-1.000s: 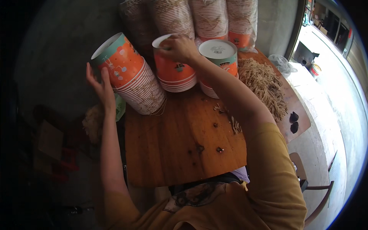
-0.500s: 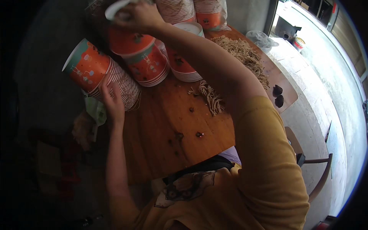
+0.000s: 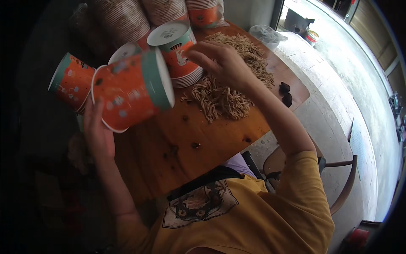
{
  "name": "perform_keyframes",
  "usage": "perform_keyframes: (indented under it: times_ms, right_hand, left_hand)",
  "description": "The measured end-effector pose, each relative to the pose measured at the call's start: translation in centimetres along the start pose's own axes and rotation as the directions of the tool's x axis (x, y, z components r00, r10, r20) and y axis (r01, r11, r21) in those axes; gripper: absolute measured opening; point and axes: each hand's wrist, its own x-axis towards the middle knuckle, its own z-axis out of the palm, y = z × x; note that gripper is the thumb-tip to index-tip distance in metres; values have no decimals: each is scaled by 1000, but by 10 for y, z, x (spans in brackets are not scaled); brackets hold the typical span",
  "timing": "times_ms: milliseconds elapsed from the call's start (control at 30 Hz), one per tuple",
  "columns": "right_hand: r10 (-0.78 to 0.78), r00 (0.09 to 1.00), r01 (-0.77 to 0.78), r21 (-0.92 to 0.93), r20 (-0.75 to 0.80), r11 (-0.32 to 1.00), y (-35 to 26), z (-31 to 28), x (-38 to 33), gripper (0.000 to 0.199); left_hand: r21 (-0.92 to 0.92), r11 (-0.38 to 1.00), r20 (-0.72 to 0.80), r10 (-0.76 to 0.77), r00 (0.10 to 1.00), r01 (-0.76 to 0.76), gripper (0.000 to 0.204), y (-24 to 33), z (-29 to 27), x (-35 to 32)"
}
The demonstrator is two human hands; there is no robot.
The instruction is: Attaching string handles to pre-printed paper cups at a workstation.
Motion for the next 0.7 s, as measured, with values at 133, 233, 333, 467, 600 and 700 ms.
perform_keyframes:
  times_ms: [133,233,333,467,600,700]
  right_hand:
    - [-42,991,93,-430,126,898,50,-8,-41,14]
    - [-37,980,136,-527,195,839,54,5,-50,15]
    - [-122,975,210,-577,187,789,72,21,-57,12]
    - [-122,973,223,-670,196,708,88,33,-59,10]
    - [-109,984,177,-648,145,741,74,38,-61,13]
    - [-163,984,175,-569,74,804,62,39,-61,13]
  left_hand:
    - [607,756,310,61,949,-247,26,-22,3,-22]
    - [787,485,392,83,916,-381,22,-34,11,-31]
    - [779,341,525,105,845,-526,22,-47,16,-35]
    - [757,312,568,121,814,-575,22,-58,20,-37]
    - [695,379,617,124,777,-612,27,-61,20,-37]
    - [690,373,634,102,766,-620,30,-63,19,-38]
